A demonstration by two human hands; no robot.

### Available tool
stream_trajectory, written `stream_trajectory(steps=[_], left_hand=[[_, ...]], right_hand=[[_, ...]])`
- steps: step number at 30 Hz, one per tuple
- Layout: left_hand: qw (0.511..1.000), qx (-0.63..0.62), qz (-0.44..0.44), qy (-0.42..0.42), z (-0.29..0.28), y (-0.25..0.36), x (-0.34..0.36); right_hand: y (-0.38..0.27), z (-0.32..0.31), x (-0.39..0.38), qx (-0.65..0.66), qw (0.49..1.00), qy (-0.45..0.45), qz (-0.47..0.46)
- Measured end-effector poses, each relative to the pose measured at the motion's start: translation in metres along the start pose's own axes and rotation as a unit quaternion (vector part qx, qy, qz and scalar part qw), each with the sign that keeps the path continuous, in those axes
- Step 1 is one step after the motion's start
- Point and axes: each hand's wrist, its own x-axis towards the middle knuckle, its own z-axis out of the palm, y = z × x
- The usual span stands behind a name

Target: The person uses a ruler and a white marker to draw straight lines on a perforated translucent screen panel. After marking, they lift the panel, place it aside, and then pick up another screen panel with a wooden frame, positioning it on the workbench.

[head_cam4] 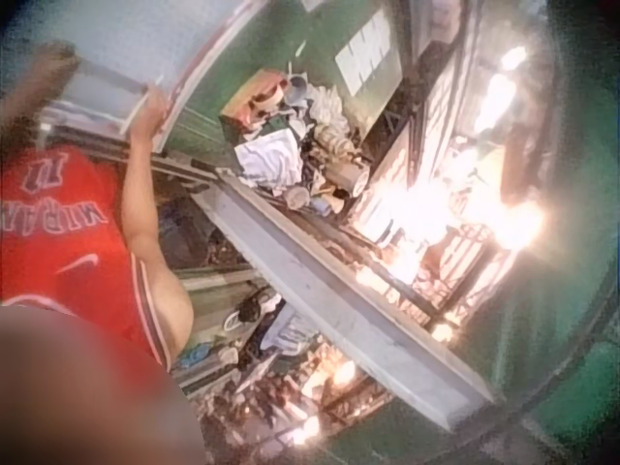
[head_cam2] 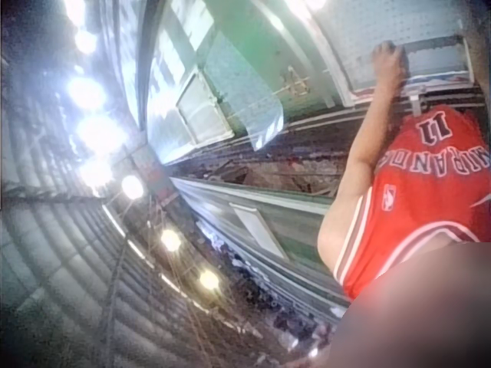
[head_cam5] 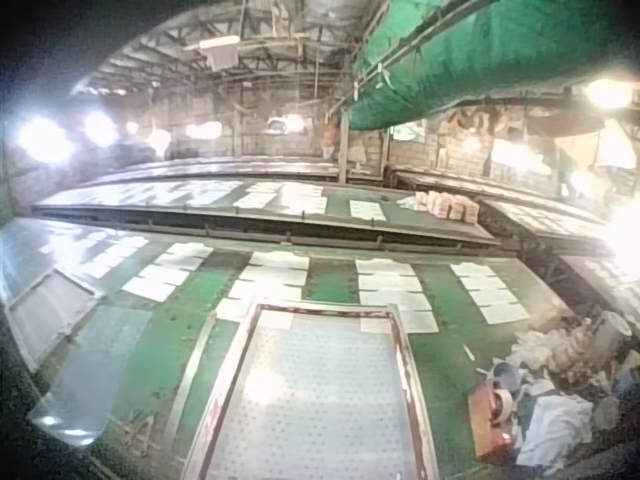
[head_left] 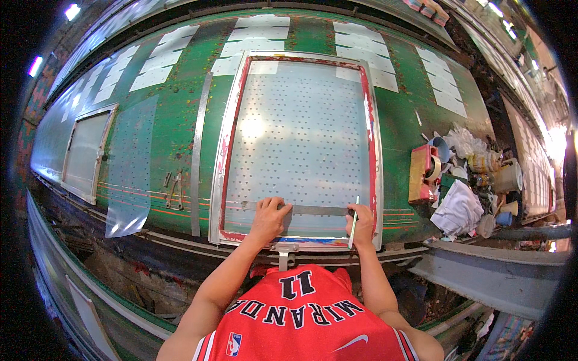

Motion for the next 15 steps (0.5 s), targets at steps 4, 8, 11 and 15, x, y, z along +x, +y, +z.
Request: stream_trajectory(steps=[4, 8, 11, 15], left_hand=[[1.0, 0.004, -0.001, 0.002, -0.0006, 0.0013, -0.0002], [1.0, 0.001, 0.001, 0.007, 0.001, 0.0003, -0.0001], [1.0, -0.001, 0.002, 0.01, 0.0014, -0.0001, -0.0007], [1.0, 0.005, 0.001, 0.002, 0.0011, 0.0002, -0.0005]], right_hand=[[-0.0004, 0.0002, 0.0, -0.005, 1.0, 0.0, -0.003], [-0.0009, 0.0002, -0.0004, 0.005, 1.0, 0.001, -0.004], [-0.0006, 0.0001, 0.0002, 0.005, 1.0, -0.003, -0.006], [-0.0003, -0.0005, 0.0, -0.007, 1.0, -0.009, -0.002]])
